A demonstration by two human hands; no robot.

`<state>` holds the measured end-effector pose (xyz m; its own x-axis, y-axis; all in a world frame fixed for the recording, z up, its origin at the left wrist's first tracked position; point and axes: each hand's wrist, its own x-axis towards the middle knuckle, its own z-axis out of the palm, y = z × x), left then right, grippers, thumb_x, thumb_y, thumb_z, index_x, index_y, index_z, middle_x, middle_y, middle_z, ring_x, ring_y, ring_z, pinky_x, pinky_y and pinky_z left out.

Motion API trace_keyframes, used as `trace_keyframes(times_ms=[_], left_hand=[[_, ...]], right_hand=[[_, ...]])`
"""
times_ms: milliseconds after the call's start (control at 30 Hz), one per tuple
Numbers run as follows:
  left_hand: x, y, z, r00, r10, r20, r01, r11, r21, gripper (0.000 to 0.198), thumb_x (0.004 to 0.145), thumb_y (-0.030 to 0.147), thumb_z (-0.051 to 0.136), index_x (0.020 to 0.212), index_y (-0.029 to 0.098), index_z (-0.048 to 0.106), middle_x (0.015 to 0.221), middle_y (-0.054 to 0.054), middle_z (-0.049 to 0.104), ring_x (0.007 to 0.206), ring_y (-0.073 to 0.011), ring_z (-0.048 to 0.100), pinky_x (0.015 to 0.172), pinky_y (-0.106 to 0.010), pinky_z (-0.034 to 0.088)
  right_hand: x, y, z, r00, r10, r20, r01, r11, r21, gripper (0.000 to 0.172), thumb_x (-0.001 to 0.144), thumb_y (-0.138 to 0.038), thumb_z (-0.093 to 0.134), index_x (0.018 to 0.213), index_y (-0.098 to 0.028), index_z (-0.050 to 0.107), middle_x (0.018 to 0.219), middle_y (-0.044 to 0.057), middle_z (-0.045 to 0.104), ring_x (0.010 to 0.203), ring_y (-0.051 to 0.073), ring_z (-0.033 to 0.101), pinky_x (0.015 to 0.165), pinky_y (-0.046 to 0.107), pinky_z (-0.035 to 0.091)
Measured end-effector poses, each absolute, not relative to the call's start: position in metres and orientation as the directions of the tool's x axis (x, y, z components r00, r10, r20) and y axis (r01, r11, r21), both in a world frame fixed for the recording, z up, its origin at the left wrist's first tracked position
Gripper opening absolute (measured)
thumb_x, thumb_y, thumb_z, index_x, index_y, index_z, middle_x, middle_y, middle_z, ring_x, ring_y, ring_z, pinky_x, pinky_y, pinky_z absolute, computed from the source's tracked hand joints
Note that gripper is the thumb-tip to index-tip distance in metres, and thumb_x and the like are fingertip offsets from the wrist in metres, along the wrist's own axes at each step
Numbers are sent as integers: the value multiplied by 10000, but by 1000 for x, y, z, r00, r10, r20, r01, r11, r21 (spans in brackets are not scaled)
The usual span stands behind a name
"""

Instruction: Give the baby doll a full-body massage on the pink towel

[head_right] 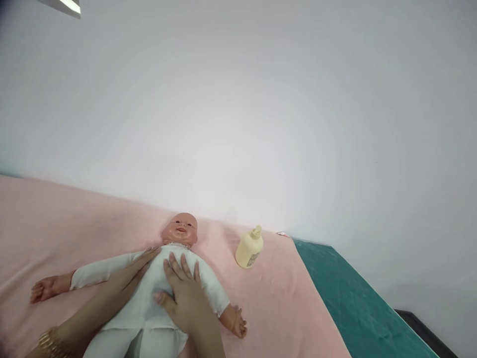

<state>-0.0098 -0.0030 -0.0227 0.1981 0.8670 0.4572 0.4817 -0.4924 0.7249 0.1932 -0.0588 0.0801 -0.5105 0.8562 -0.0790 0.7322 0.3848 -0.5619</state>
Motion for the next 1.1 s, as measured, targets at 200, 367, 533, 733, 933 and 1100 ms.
trace_keyframes(times_ms=[200,367,533,733,933,1100], left_hand=[[-7,-12,-5,208,897,391,536,-439,721,485,952,371,317,1369,191,490,1434,-56,475,1334,-234,414,1116,-438,318],[-5,-18,6,201,890,408,584,-444,680,454,945,377,361,1323,196,536,1399,-60,519,1312,-231,449,1101,-453,337],[-5,-19,10,206,873,443,597,-470,650,444,932,373,401,1302,190,565,1380,-70,535,1302,-249,460,1094,-484,332],[0,-42,36,636,672,379,238,-638,732,275,902,365,535,1119,318,698,1165,15,691,1145,-214,609,1076,-390,403],[6,-50,48,726,619,298,219,-620,754,192,874,370,593,1000,347,735,1049,24,735,1105,-193,635,1112,-412,360],[4,-36,36,620,708,337,407,-658,633,352,917,377,498,1238,307,624,1306,-29,593,1285,-233,481,1118,-488,304]], right_hand=[[209,-55,76,-399,907,-135,792,267,-549,739,951,-634,245,1517,-195,63,1576,9,27,1457,220,-5,1163,524,-33],[214,-56,79,-312,930,-193,864,193,-465,637,992,-541,165,1516,-185,103,1573,7,87,1458,214,29,1159,533,-50],[218,-58,83,-253,934,-254,895,127,-427,600,998,-500,182,1515,-203,111,1572,-7,81,1458,214,28,1147,563,-58],[219,-58,85,-279,929,-242,882,149,-448,606,998,-498,205,1514,-188,136,1570,16,84,1457,212,35,1148,558,-43],[221,-57,82,-295,926,-234,874,163,-458,590,1003,-485,203,1514,-197,134,1570,14,87,1457,201,31,1150,553,-39],[221,-58,82,-291,926,-241,873,153,-463,600,1003,-487,201,1514,-181,125,1572,29,85,1457,213,28,1147,560,-39]])
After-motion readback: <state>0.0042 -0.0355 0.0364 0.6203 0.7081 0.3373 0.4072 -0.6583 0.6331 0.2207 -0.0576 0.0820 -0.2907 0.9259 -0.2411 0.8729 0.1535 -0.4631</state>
